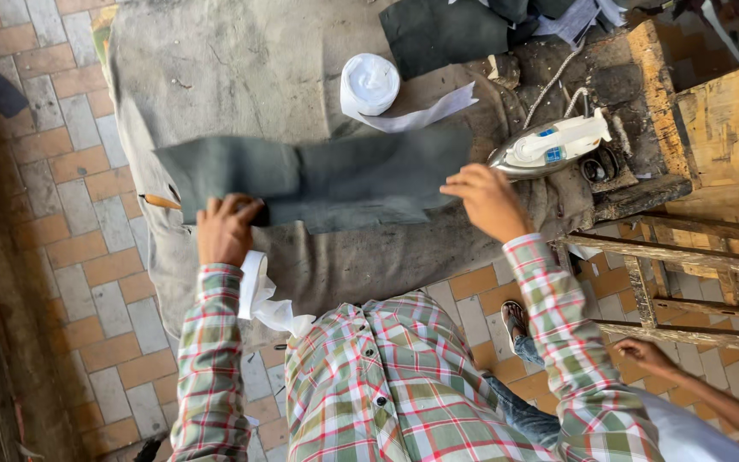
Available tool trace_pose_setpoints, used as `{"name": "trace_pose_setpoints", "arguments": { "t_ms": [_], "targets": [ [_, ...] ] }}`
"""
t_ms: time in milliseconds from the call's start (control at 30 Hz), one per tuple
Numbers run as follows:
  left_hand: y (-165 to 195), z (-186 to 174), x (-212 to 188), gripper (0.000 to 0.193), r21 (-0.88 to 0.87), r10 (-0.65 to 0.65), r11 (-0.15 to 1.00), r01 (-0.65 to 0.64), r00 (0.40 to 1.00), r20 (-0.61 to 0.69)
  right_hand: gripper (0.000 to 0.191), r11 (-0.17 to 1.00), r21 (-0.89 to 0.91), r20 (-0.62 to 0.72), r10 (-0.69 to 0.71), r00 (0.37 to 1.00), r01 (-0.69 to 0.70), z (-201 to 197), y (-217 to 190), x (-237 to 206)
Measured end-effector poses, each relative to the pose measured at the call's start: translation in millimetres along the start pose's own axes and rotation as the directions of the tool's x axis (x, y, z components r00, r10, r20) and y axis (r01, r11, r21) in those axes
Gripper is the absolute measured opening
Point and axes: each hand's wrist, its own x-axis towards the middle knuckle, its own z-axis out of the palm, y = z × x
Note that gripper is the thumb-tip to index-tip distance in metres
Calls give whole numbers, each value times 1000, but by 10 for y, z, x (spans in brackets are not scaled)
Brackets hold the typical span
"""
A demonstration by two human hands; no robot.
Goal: The person irons a strip of white fusible interfacing onto a dark fabric panel on a padded ironing table, pressing along its length with a clothes iron. They reposition the fabric, unroll more interfacing, trim it with scissors, and press the fused strip flat.
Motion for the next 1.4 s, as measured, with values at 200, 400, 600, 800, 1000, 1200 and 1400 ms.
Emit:
{"name": "trace_pose_setpoints", "arguments": {
  "t_ms": [200, 400, 600, 800, 1000, 1200, 1400],
  "targets": [
    [106, 681, -309, 46, -37, -150, 985, 170, 936, 318, 41, 969, 105, 153, 207, 966, -225, 873, -105, -330],
    [196, 813, -178, 37, -191, -115, 968, 165, 961, 251, 41, 933, 258, 202, 201, 959, -250, 1331, -520, 6],
    [-4, 194, -666, 79, -41, -567, 817, 575, 814, 127, 49, 939, 169, 309, 238, 921, -299, 1159, -403, -109],
    [110, 86, -1053, 135, 38, -728, 642, 765, 594, 343, 40, 964, 177, 155, 171, 973, -198, 1237, -546, -29],
    [-33, 108, -1115, 117, -142, -701, 676, 723, 690, 180, 43, 953, 278, 101, -157, 982, 124, 1676, -1146, 666],
    [-285, -492, -1068, 104, -528, -604, 680, 509, 797, -10, 55, 943, 149, 225, -324, 919, 296, 1991, -1535, 866],
    [-313, -959, -592, 97, -747, -602, 559, 361, 796, -66, 49, 897, 305, 361, -419, 833, 319, 1928, -1623, 439]
  ]
}}
